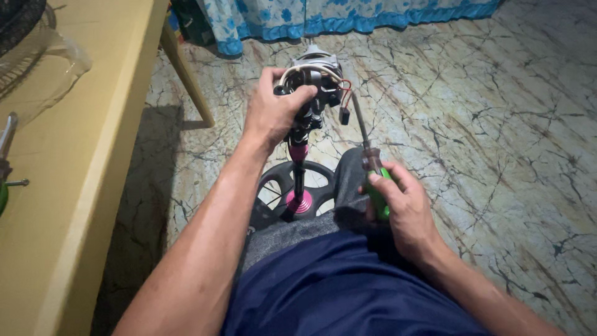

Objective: The person uses a green-handled screwdriver to tighten screws on a small electrical motor or fan assembly held in their left hand. They repeatedly adjust the device and use the screwdriver on different screws throughout the clip.

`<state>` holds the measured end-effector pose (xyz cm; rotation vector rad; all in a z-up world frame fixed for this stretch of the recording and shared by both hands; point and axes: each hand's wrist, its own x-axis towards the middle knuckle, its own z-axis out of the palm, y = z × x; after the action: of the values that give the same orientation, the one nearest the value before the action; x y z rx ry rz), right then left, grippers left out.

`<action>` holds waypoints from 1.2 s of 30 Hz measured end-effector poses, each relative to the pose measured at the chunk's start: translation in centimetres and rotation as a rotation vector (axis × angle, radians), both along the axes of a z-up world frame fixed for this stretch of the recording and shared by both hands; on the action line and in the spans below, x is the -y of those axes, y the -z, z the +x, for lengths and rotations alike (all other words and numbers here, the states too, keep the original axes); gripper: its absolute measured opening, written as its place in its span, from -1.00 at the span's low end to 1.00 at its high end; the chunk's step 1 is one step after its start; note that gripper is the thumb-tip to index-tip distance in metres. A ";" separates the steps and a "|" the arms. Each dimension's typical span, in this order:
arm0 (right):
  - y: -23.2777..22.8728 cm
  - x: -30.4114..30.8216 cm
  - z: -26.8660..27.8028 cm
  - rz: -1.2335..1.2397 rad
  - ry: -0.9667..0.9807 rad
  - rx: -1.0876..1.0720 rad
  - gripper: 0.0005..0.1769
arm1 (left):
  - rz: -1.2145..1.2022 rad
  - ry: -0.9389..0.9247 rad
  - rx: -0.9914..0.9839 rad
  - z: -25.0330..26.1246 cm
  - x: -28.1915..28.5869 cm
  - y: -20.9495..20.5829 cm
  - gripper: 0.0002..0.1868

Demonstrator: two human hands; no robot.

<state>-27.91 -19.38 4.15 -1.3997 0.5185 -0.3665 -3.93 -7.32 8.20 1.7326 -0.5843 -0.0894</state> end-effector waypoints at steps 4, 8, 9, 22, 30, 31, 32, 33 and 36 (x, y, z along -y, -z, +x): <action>-0.4 -0.2 -0.4 -0.070 0.005 -0.036 -0.74 | -0.095 0.022 -0.045 -1.1 0.2 0.0 -0.27; -0.6 -0.3 -0.3 -0.054 0.005 -0.037 -0.72 | -0.348 0.117 -0.138 -2.0 0.0 1.2 -0.19; -0.7 -0.2 -0.2 -0.053 0.001 -0.033 -0.72 | -0.384 0.127 -0.127 -2.0 -0.1 1.5 -0.17; -0.1 -0.2 0.3 0.013 -0.015 -0.031 -0.70 | -1.118 -0.051 -0.690 -3.4 -0.5 9.7 -0.12; -0.2 -0.6 0.5 -0.024 -0.028 -0.062 -0.68 | -0.797 -0.039 -0.654 -4.6 2.2 12.3 -0.76; -0.4 -0.7 0.5 -0.039 -0.037 -0.064 -0.67 | -0.789 -0.048 -0.645 -4.4 2.6 11.8 -0.74; -0.5 -0.6 0.6 -0.053 -0.044 -0.065 -0.67 | -0.778 -0.057 -0.636 -4.1 3.1 11.2 -0.72; -0.5 -0.6 0.6 -0.067 -0.051 -0.066 -0.67 | -0.767 -0.066 -0.627 -3.8 3.5 10.7 -0.69; -0.7 -0.6 0.6 -0.088 -0.051 -0.089 -0.67 | -0.821 -0.078 -0.635 -3.1 3.6 9.8 -0.62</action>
<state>-27.36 -18.78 4.80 -1.5168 0.5439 -0.2895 -7.05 -10.89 -1.60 0.8472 -0.0448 -0.2880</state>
